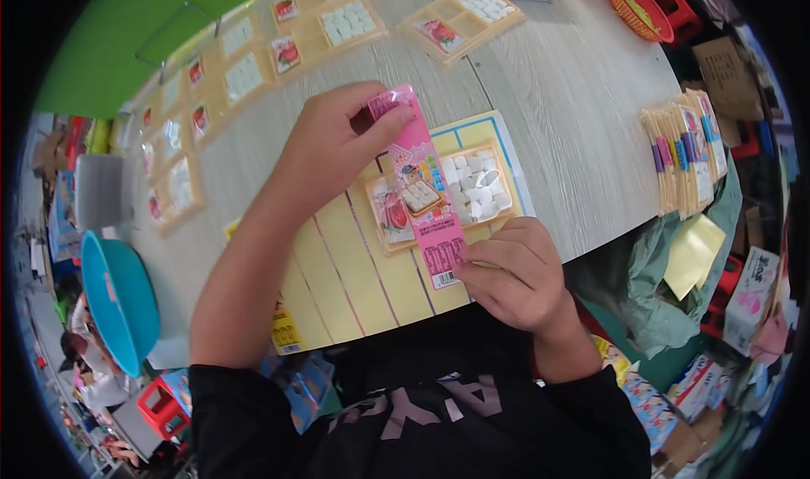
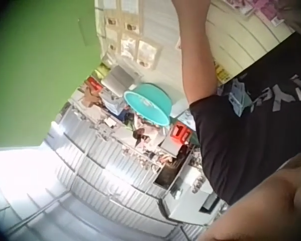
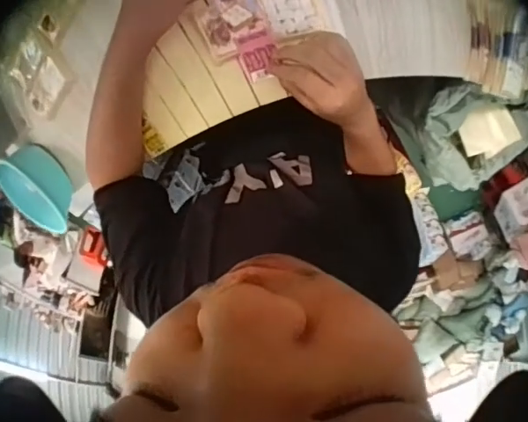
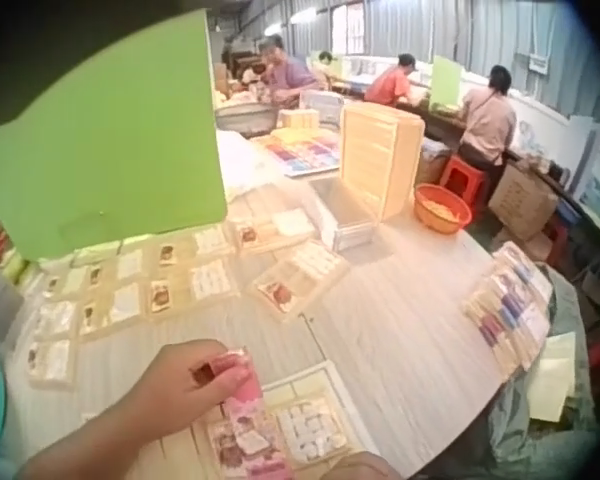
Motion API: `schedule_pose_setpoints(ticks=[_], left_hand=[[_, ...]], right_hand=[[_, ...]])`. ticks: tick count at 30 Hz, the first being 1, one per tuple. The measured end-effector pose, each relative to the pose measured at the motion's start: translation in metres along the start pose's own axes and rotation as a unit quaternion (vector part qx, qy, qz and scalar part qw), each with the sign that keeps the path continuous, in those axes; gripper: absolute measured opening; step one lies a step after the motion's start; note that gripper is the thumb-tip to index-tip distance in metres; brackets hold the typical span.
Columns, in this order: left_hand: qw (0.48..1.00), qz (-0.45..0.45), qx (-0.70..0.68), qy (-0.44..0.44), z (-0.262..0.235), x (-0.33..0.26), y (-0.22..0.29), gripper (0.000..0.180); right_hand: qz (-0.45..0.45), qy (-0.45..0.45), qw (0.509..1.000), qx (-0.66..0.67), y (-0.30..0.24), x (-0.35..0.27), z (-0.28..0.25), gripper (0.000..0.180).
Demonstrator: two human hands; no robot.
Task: Packaging small plastic trays containing white blocks into colorful paper label wrappers.
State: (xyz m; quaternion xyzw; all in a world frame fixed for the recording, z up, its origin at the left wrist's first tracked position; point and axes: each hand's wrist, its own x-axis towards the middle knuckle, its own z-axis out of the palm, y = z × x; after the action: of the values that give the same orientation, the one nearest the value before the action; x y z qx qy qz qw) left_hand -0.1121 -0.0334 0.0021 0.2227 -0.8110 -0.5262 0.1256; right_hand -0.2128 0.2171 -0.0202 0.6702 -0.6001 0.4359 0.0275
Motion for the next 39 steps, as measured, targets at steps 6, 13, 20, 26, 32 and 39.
schedule_pose_setpoints(ticks=[6, 13, 20, 26, 32, 39], left_hand=[[0.992, 0.072, 0.105, 0.020, 0.006, 0.004, -0.007, 0.033], [0.981, 0.105, 0.160, 0.017, 0.008, 0.003, -0.013, 0.028], [0.980, 0.117, 0.159, 0.021, 0.010, 0.003, -0.015, 0.029], [0.972, 0.122, 0.199, 0.018, 0.011, 0.003, -0.014, 0.029], [0.942, 0.171, 0.287, 0.039, 0.015, 0.001, -0.013, 0.025], [0.926, 0.192, 0.323, 0.047, 0.016, 0.001, -0.009, 0.023]], right_hand=[[0.006, -0.037, 0.999, -0.027, 0.000, 0.001, 0.000, 0.027], [0.016, -0.059, 0.997, -0.046, -0.002, 0.003, 0.004, 0.024], [0.015, -0.061, 0.997, -0.048, -0.002, 0.003, 0.003, 0.022], [0.009, -0.063, 0.996, -0.062, -0.002, 0.001, 0.003, 0.023], [0.008, -0.076, 0.995, -0.067, -0.003, 0.003, 0.002, 0.022], [0.029, -0.089, 0.994, -0.055, -0.004, 0.008, 0.002, 0.017]])
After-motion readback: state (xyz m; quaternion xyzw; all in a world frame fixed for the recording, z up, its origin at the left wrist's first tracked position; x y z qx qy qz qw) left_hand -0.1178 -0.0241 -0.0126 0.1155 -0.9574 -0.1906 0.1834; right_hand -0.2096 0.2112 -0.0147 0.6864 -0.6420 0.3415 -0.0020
